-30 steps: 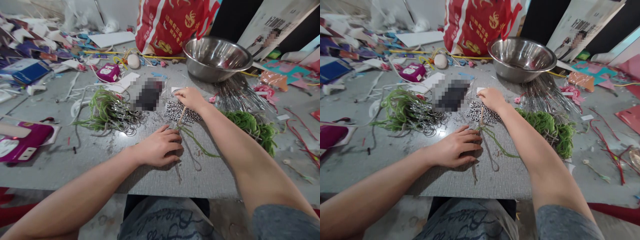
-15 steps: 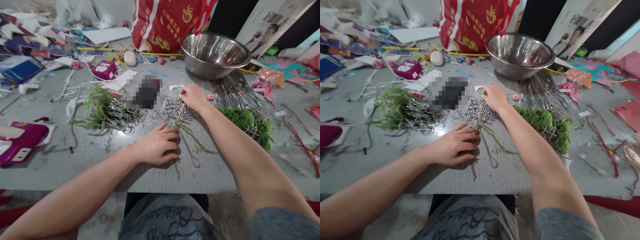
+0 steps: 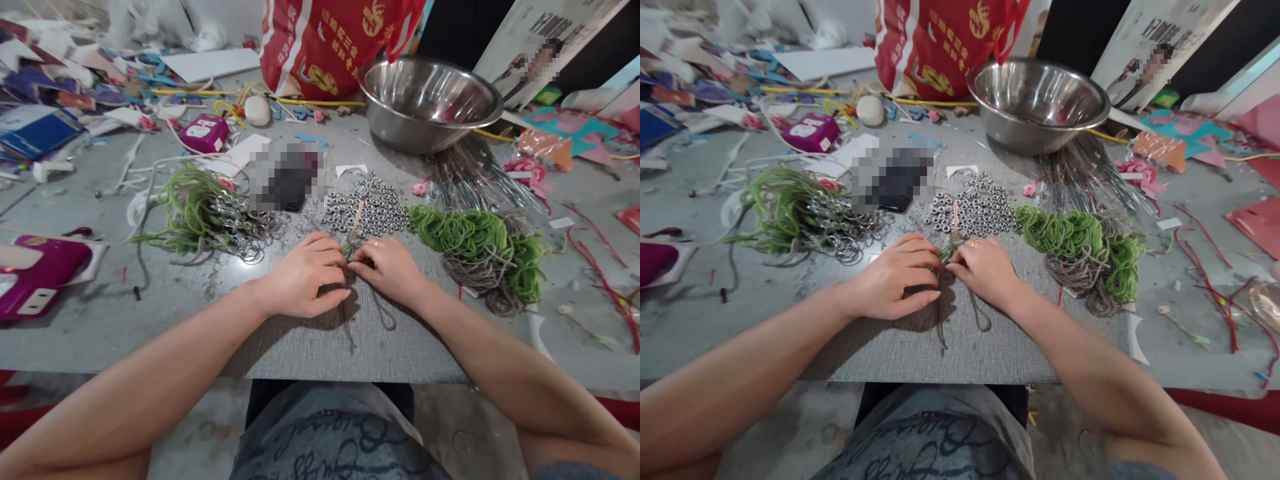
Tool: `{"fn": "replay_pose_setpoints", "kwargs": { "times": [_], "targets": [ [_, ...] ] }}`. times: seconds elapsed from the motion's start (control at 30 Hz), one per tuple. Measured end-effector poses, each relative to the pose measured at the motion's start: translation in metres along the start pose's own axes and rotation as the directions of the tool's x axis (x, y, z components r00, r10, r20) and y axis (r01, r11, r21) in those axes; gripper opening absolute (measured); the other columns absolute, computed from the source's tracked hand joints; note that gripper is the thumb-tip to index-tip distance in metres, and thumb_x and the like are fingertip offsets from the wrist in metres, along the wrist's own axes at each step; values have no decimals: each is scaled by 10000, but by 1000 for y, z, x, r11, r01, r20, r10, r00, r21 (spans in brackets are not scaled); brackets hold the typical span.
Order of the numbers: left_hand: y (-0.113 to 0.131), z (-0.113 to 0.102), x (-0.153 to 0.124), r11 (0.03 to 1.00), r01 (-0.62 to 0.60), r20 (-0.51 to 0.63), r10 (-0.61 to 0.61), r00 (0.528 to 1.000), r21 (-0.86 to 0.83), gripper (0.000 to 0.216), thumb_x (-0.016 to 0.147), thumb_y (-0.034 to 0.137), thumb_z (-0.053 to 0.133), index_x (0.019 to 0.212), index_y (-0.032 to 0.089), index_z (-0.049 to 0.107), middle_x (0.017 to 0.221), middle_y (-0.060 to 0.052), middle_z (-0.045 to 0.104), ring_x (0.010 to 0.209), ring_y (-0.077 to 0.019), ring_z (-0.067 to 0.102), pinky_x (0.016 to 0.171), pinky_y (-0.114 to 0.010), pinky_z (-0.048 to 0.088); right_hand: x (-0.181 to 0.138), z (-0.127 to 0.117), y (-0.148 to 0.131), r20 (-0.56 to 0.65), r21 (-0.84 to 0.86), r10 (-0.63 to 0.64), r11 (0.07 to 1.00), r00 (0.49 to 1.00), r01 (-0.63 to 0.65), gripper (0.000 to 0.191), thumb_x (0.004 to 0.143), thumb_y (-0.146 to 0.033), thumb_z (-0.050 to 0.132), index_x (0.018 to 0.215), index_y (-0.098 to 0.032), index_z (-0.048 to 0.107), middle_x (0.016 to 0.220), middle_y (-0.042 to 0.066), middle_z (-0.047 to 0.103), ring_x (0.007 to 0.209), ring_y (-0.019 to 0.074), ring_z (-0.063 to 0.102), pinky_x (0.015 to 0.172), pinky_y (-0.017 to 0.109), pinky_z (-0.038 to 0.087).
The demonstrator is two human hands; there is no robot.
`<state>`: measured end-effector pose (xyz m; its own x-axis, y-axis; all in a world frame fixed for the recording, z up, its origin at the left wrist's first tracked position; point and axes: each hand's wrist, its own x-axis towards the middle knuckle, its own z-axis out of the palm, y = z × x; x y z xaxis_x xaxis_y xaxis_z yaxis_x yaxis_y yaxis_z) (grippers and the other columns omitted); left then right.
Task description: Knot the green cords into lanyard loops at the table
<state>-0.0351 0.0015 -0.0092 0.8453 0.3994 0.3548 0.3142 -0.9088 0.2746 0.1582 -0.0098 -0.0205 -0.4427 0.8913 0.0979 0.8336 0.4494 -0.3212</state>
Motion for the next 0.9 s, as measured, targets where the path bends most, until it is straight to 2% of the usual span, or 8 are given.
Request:
{"fn": "replay_pose_setpoints", "kwargs": {
  "times": [0.13,0.43,0.57,0.63,0.7,0.77,0.9],
  "targets": [
    [-2,1,0,998,37,2,-37,999,45,291,846,337,461,692,196,664,769,-30,667,929,-209,552,967,-428,349,0,5,3,-52,-59,-10,998,999,7,209,849,-351,560,749,-182,634,713,30,654,740,178,581,696,315,320],
    [-3,1,-1,998,27,-7,-26,1000,57,293,845,320,471,657,183,649,738,-30,663,906,-203,560,959,-419,353,2,11,5,-137,-93,-9,996,991,-4,377,898,-445,449,715,-177,642,677,35,647,702,166,575,677,308,300],
    [-5,-2,0,998,60,-52,-59,997,19,265,830,306,479,654,177,628,751,-42,657,835,-189,556,852,-379,406,3,-10,10,-103,32,36,999,994,-33,377,884,-442,465,685,-168,630,680,39,636,678,155,558,636,285,327],
    [-6,-3,1,994,106,-111,-106,988,-6,245,824,289,473,665,171,618,747,-50,653,798,-182,552,791,-357,419,-1,-32,16,-105,128,144,983,984,-131,323,877,-406,480,714,-172,633,707,29,643,648,137,552,598,263,338],
    [-7,-4,1,990,138,-168,-142,976,-35,231,827,262,460,678,164,607,717,-48,645,754,-172,546,757,-345,421,-7,-54,22,-10,126,207,971,978,-204,245,846,-364,517,735,-182,638,672,9,640,599,125,540,573,255,337],
    [-8,-3,0,985,160,-214,-171,962,-66,221,830,231,449,680,157,593,678,-44,633,698,-157,532,730,-332,423,-14,-69,26,154,13,247,968,957,-252,181,801,-336,561,724,-195,644,644,-2,636,580,125,535,550,253,324],
    [-9,-2,-1,952,272,-296,-303,906,-143,213,832,206,449,666,165,576,627,-27,611,655,-140,504,689,-303,425,-25,-74,23,424,-249,250,956,871,-153,175,741,-370,592,693,-214,658,648,12,637,575,142,528,487,256,251]
  ]
}}
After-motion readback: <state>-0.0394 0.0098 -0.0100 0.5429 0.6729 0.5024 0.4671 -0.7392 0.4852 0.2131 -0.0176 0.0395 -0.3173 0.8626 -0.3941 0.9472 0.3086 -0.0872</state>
